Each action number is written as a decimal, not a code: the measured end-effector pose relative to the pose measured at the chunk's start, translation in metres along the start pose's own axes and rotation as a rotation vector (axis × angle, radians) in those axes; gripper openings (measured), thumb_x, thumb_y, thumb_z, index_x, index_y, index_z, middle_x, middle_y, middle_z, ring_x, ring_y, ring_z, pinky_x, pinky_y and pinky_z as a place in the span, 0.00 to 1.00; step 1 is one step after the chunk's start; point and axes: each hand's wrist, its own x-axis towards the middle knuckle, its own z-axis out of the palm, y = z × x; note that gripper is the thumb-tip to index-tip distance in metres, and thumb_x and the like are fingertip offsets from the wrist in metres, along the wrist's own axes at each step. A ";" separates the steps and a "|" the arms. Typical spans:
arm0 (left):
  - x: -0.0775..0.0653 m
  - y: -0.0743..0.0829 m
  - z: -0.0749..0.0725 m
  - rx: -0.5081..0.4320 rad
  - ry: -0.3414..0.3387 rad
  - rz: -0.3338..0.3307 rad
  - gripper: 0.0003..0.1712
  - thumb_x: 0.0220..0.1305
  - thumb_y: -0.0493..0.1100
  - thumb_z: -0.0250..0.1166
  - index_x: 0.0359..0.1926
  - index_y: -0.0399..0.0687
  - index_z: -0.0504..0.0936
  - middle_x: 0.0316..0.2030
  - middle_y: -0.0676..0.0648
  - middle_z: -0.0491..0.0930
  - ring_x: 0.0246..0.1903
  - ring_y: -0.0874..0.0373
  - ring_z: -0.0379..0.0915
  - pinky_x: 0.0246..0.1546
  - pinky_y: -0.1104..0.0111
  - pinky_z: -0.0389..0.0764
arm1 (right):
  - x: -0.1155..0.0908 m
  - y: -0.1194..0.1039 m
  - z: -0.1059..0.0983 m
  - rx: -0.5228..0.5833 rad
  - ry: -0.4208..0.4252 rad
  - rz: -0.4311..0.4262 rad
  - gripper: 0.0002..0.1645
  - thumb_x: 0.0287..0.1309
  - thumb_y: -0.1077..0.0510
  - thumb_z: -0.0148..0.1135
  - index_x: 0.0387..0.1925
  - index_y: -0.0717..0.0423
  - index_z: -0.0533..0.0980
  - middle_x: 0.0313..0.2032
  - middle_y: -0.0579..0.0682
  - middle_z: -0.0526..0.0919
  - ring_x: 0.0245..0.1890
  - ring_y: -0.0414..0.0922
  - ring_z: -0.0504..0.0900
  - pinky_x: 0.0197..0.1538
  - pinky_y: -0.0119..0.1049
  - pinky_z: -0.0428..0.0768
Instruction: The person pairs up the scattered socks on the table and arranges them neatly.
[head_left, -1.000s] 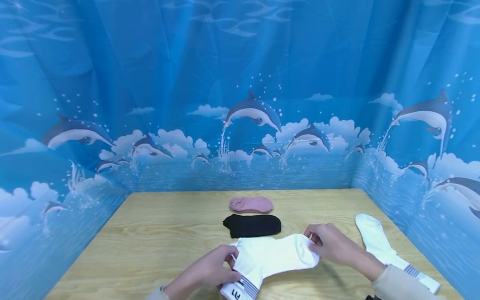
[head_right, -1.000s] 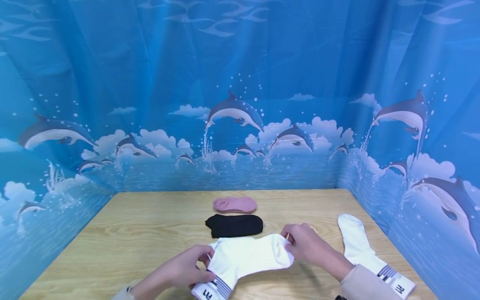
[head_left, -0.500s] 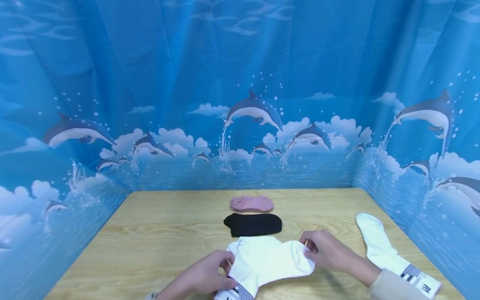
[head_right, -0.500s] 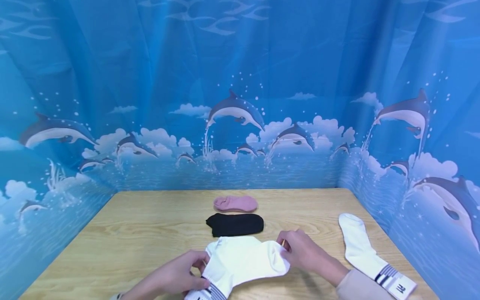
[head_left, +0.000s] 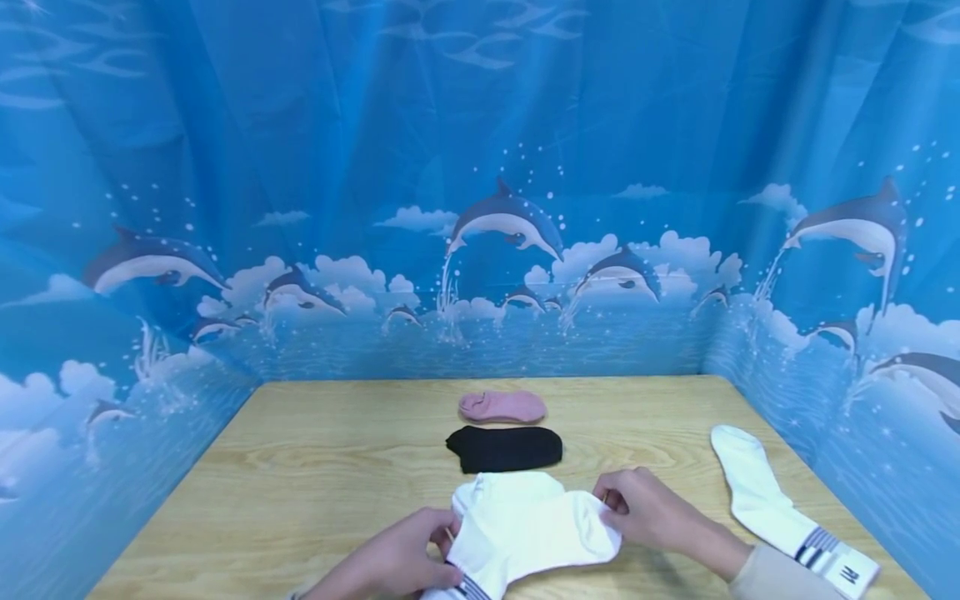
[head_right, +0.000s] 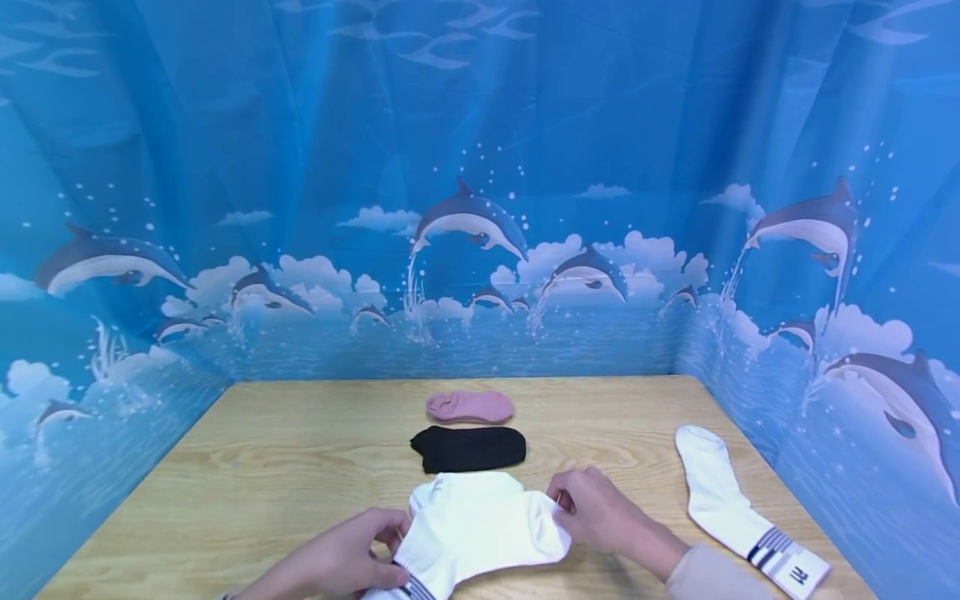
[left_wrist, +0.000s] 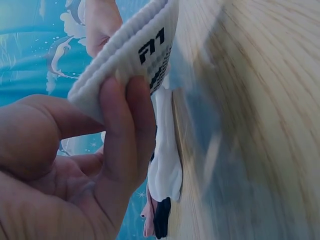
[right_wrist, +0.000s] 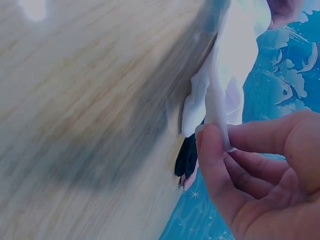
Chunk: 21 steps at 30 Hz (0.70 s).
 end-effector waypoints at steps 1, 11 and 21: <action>0.000 0.000 0.000 0.006 0.000 -0.005 0.10 0.61 0.37 0.74 0.37 0.49 0.78 0.34 0.49 0.80 0.31 0.55 0.73 0.29 0.67 0.71 | 0.000 0.000 0.000 0.001 0.000 -0.004 0.06 0.53 0.69 0.69 0.32 0.57 0.83 0.25 0.40 0.82 0.26 0.27 0.73 0.29 0.26 0.78; -0.003 -0.008 -0.002 0.007 -0.032 -0.063 0.09 0.60 0.37 0.74 0.39 0.48 0.81 0.36 0.49 0.82 0.40 0.52 0.75 0.44 0.53 0.78 | 0.000 -0.001 0.008 -0.005 -0.003 -0.030 0.07 0.51 0.70 0.69 0.32 0.57 0.84 0.24 0.39 0.81 0.26 0.26 0.72 0.30 0.26 0.78; -0.009 -0.017 -0.005 0.013 -0.052 0.017 0.09 0.58 0.37 0.74 0.37 0.48 0.81 0.34 0.49 0.80 0.37 0.53 0.74 0.38 0.59 0.75 | -0.001 -0.004 0.016 0.065 -0.052 -0.008 0.09 0.50 0.71 0.69 0.33 0.58 0.83 0.23 0.39 0.80 0.22 0.27 0.72 0.26 0.26 0.77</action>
